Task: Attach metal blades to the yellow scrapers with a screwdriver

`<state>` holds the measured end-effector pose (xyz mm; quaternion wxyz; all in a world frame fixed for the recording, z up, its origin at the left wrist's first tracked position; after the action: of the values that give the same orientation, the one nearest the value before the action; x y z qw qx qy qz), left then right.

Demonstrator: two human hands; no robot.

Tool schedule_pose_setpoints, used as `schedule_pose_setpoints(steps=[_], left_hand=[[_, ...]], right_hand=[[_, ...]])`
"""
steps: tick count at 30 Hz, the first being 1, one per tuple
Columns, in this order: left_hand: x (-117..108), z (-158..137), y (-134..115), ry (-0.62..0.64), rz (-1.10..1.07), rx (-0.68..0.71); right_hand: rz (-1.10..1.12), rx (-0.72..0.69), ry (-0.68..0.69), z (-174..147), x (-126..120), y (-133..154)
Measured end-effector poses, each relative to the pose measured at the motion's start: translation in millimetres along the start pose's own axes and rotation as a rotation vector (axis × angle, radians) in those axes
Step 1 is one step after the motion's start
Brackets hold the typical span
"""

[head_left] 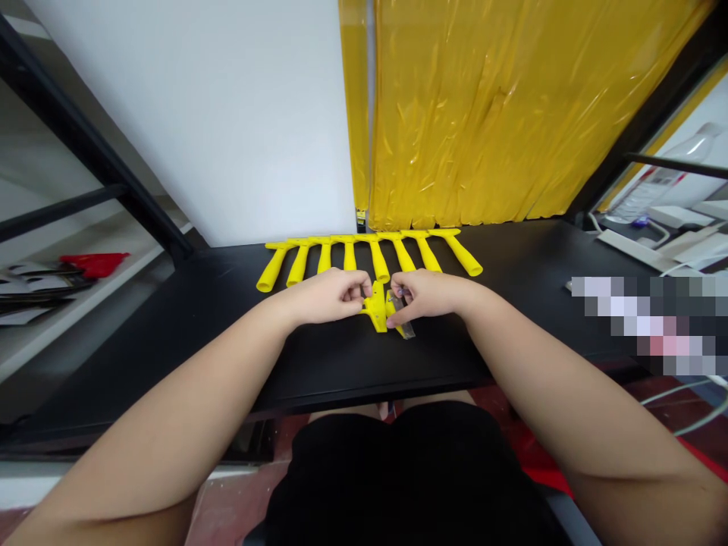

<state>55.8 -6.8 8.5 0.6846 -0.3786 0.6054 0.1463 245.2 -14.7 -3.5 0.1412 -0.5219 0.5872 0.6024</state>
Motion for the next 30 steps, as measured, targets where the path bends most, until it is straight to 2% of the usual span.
schedule_pose_setpoints(steps=[7,11,18,26,30], left_hand=[[-0.9,-1.2,-3.4,0.006,-0.007,-0.007],[-0.8,-4.7,-4.1,0.03,-0.157,-0.028],[-9.9,-3.5,10.6,-0.2,-0.358,-0.066],[-5.1,0.0,8.6,-0.176,-0.414,-0.092],[-5.7,0.0,11.1,-0.195,-0.417,-0.085]], right_hand=[[-0.014,-0.006,0.037,-5.8,-1.9,2.7],[-0.027,0.0,0.021,-8.3,-4.6,-3.2],[-0.029,-0.038,0.04,-9.6,-3.4,-5.0],[-0.007,-0.085,0.036,-12.8,-5.0,-1.0],[-0.051,-0.053,-0.005,-13.3,-9.0,-0.8]])
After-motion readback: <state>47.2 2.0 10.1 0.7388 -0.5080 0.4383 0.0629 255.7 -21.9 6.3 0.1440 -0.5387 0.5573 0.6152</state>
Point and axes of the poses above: each hand's wrist, its own z-axis towards the middle knuckle, its own x-axis out of the palm, y = z × x, the point moved 5 cm from there along z, towards the middle knuckle, and after that the axes turned 8 degrees about z, right-handed, at the moved point
